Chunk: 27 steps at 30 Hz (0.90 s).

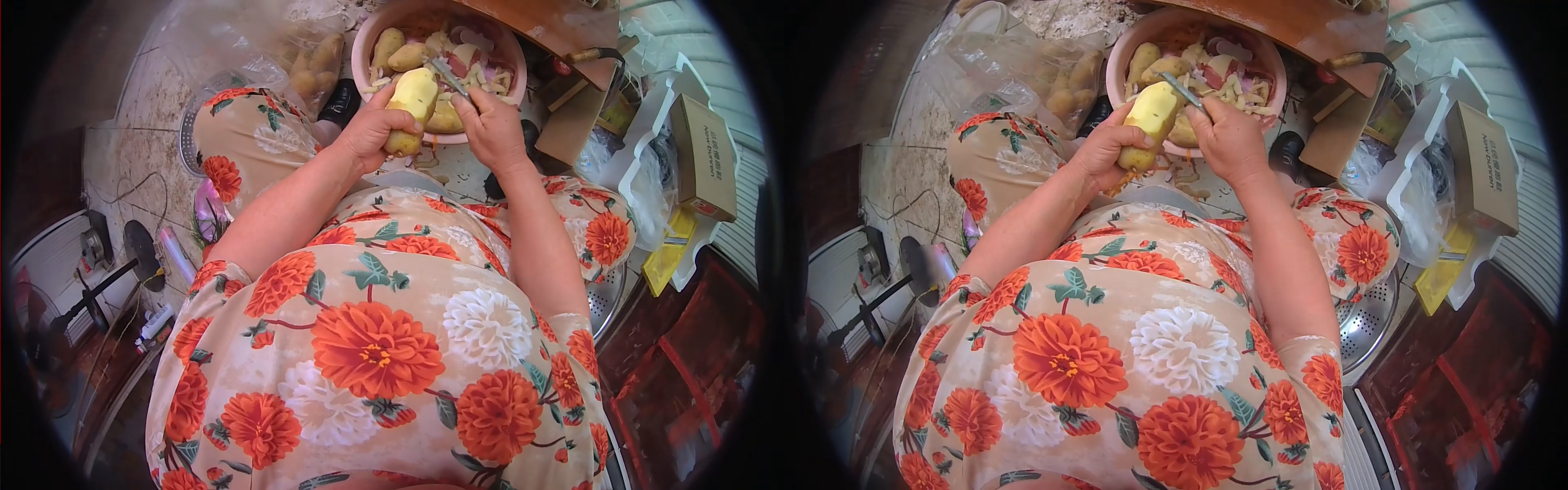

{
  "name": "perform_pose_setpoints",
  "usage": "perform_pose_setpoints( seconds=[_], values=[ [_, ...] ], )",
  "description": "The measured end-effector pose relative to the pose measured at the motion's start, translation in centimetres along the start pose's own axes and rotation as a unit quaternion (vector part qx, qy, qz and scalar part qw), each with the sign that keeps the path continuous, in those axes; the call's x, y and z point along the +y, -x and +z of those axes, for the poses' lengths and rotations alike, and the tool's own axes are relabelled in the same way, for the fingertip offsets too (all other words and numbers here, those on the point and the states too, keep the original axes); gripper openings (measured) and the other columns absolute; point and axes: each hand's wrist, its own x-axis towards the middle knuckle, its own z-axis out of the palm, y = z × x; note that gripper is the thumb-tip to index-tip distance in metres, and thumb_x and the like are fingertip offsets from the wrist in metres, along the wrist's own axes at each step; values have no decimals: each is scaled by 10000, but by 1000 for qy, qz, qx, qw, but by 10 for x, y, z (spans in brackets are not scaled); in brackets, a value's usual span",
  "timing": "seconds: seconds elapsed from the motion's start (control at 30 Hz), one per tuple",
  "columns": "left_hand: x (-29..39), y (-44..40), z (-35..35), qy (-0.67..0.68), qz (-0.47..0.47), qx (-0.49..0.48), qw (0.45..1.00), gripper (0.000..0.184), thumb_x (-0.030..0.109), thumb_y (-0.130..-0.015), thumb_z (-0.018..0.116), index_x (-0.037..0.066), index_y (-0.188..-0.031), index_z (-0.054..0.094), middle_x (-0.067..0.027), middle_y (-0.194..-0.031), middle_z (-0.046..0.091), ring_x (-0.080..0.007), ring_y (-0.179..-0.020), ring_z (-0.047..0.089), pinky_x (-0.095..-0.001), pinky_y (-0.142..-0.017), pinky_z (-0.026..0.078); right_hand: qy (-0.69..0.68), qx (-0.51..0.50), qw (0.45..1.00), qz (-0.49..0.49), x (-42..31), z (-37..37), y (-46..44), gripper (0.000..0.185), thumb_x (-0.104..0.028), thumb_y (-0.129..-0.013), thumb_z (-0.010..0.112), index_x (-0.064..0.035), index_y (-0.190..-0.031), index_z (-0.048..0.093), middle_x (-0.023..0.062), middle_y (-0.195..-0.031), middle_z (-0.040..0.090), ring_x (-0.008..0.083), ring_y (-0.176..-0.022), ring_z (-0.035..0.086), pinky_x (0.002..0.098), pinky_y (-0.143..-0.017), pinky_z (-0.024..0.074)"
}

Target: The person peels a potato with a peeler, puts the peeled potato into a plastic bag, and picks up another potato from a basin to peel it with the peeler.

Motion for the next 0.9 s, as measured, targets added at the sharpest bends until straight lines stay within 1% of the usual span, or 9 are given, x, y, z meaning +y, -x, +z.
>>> perform_pose_setpoints(
  seconds=[0.03, 0.1, 0.23, 0.3, 0.43, 0.53, 0.7, 0.8, 0.9],
  values=[
    [1, 1, 0, 1, 3, -3, 1000, 796, -18, -733, 614, 128, -1465, 336, -120, -1202, 549, -235, -986, 592, -396, -731, 555, -2, -2, 1000, 1, -5, 3, 8, 240, -284, -970, 536, -56, -950, 608, 171, -807, 633, 369, -760, 612, 402, -663, 480],
    [3, 2, 1, 2, 5, -5, 1000, 803, -24, -733, 613, 126, -1469, 331, -120, -1204, 550, -236, -991, 592, -397, -737, 558, -104, -147, 981, 65, -12, 7, 21, 240, -263, -974, 533, -34, -961, 603, 184, -793, 624, 363, -740, 607, 391, -656, 464],
    [3, 7, 3, -17, 26, -19, 999, 818, -31, -727, 605, 127, -1478, 319, -125, -1205, 549, -240, -1001, 594, -401, -759, 561, -110, -135, 985, 16, -16, 11, 30, 242, -255, -972, 532, -21, -961, 592, 188, -777, 620, 377, -723, 601, 404, -646, 463],
    [2, 10, 2, -23, 18, -27, 999, 821, -30, -728, 600, 131, -1481, 316, -128, -1206, 549, -239, -1007, 595, -403, -762, 561, -46, -139, 989, 6, -19, 9, 30, 237, -257, -969, 527, -29, -942, 583, 200, -792, 629, 404, -734, 606, 433, -649, 470],
    [-4, 16, -1, 20, -26, -22, 999, 792, -43, -711, 628, 113, -1441, 363, -118, -1121, 576, -237, -912, 621, -384, -670, 563, 54, -155, 986, 37, -16, 10, 28, 274, -305, -956, 488, -50, -934, 585, 202, -833, 665, 413, -806, 635, 504, -722, 489],
    [-3, 14, -2, 9, -40, -35, 999, 773, -8, -721, 613, 121, -1439, 357, -128, -1148, 564, -263, -898, 631, -387, -686, 559, 97, -136, 984, 69, -9, 13, 22, 294, -327, -964, 468, -57, -929, 580, 211, -833, 667, 415, -827, 640, 511, -738, 497],
    [5, 29, -4, -13, -44, -80, 996, 759, 36, -726, 606, 136, -1437, 358, -136, -1182, 553, -286, -917, 642, -400, -690, 556, 145, 56, 959, 235, 52, 0, -7, 350, -364, -978, 442, -54, -963, 604, 239, -905, 668, 431, -887, 634, 512, -775, 493],
    [-1, 25, -11, -3, -58, -58, 997, 755, 54, -734, 605, 137, -1440, 349, -142, -1184, 552, -290, -926, 642, -405, -700, 556, 75, 37, 981, 176, 44, -10, -14, 363, -372, -975, 456, -48, -965, 620, 240, -939, 664, 440, -899, 624, 510, -779, 485],
    [0, 20, -9, 46, -45, -64, 996, 716, 67, -743, 600, 110, -1418, 362, -152, -1195, 556, -304, -942, 643, -418, -728, 562, -3, 3, 995, 102, 8, -3, 13, 319, -335, -971, 505, -33, -925, 598, 227, -856, 640, 426, -822, 610, 469, -708, 471]
  ],
)
